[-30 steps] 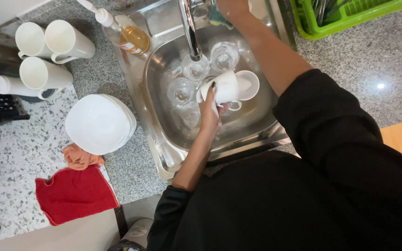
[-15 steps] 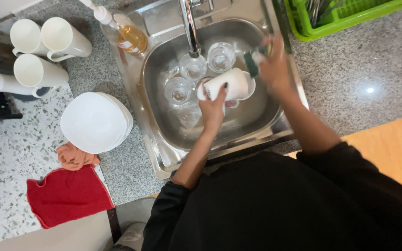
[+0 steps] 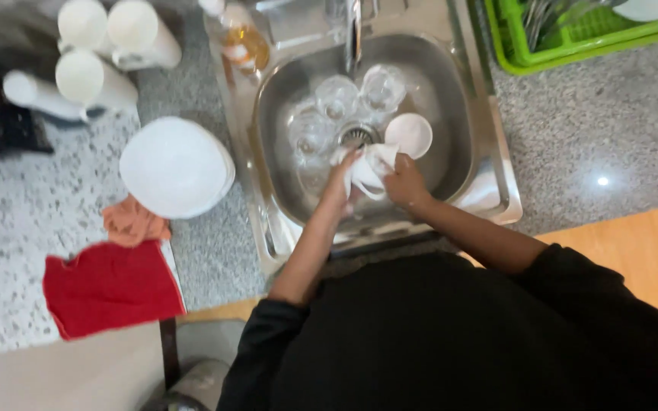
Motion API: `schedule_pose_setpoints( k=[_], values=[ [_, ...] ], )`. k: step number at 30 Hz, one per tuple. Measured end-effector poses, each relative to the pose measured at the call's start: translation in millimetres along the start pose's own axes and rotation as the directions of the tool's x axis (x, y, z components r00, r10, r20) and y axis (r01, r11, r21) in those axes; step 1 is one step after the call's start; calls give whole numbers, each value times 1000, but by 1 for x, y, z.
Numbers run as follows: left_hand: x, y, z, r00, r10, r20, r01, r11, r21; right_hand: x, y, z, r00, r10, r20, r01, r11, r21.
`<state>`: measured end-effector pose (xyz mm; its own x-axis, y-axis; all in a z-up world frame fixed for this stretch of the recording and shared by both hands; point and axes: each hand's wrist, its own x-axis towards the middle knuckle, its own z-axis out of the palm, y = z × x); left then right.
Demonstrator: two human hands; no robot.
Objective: Washing various dishes including cutlery, plates, and cups in a sink using a sponge and water.
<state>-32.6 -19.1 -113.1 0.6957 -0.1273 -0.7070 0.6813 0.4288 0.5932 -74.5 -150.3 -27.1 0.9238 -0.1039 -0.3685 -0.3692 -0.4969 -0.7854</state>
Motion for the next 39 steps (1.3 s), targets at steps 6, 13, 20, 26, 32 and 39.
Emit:
schedule_pose_setpoints(
  k=[6,13,20,26,32,39],
  values=[
    [8,-3,-36,992,-125,6,122,973,196,4,-8,-11,849,-423,316,525,738,-424],
    [-9,-8,-26,989,-147,0,141,955,-261,26,65,31,791,-561,243,548,474,-690],
    [-108,57,-19,993,-57,-104,94,913,397,16,3,24,732,-411,543,664,610,-433],
    [-186,122,-72,929,361,83,-238,407,882,32,11,45,682,-310,662,724,415,-551],
    [-194,254,-192,497,853,-162,-551,454,701,44,15,72,596,-280,753,801,271,-533],
    [-73,324,-327,418,851,-319,-545,516,661,73,61,103,517,-306,799,856,172,-488]
  ],
)
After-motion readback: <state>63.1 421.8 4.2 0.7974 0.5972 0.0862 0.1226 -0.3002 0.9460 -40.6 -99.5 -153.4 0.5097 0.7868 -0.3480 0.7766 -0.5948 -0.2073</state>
